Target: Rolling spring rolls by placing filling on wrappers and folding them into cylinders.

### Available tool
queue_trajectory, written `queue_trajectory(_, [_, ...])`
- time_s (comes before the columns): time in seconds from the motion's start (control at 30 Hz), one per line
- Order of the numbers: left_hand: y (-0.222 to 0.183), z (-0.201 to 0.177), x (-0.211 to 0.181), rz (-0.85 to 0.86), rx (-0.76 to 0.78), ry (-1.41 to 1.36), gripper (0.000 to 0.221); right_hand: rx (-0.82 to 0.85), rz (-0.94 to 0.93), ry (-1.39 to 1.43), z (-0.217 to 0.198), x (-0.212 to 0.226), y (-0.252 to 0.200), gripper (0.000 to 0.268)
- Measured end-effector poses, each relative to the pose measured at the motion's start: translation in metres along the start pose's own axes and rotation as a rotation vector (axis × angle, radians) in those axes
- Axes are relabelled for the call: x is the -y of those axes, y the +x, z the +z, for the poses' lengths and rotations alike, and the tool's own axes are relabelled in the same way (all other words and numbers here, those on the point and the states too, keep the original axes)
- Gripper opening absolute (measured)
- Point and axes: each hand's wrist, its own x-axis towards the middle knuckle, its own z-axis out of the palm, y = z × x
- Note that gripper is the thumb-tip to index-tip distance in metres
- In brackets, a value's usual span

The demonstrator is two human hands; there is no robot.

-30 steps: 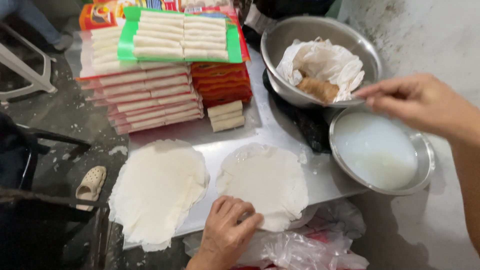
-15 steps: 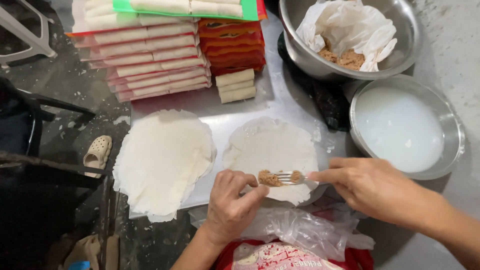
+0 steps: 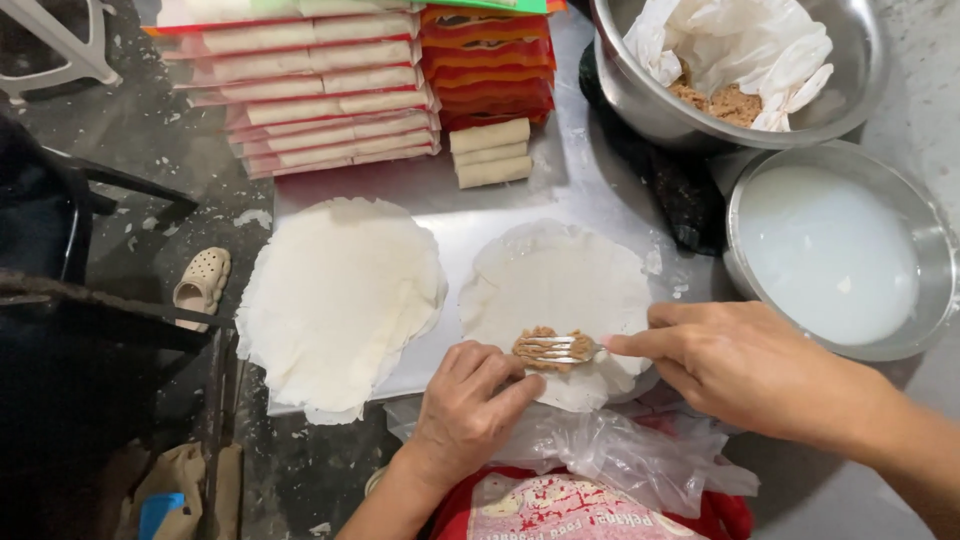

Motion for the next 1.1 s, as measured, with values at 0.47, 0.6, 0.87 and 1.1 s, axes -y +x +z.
queue_trajectory(0.47, [-0.001, 0.000, 0.001, -0.001, -0.015, -0.026, 0.009, -0.020, 0.076, -0.132, 0.005, -0.019, -0.019, 0.049])
queue_trajectory(0.6, [0.000, 0.000, 0.001, 0.000, -0.016, -0.018, 0.011, -0.052, 0.151, -0.114, 0.001, -0.032, -0.027, 0.047])
queue_trajectory(0.87, [-0.001, -0.002, 0.001, -0.002, -0.004, -0.032, 0.009, -0.210, 0.063, -0.034, 0.012, -0.015, 0.006, 0.050])
queue_trajectory(1.1, [0.001, -0.003, -0.002, -0.017, 0.020, -0.040, 0.012, -0.610, 0.110, 0.165, -0.008, -0.044, -0.010, 0.062])
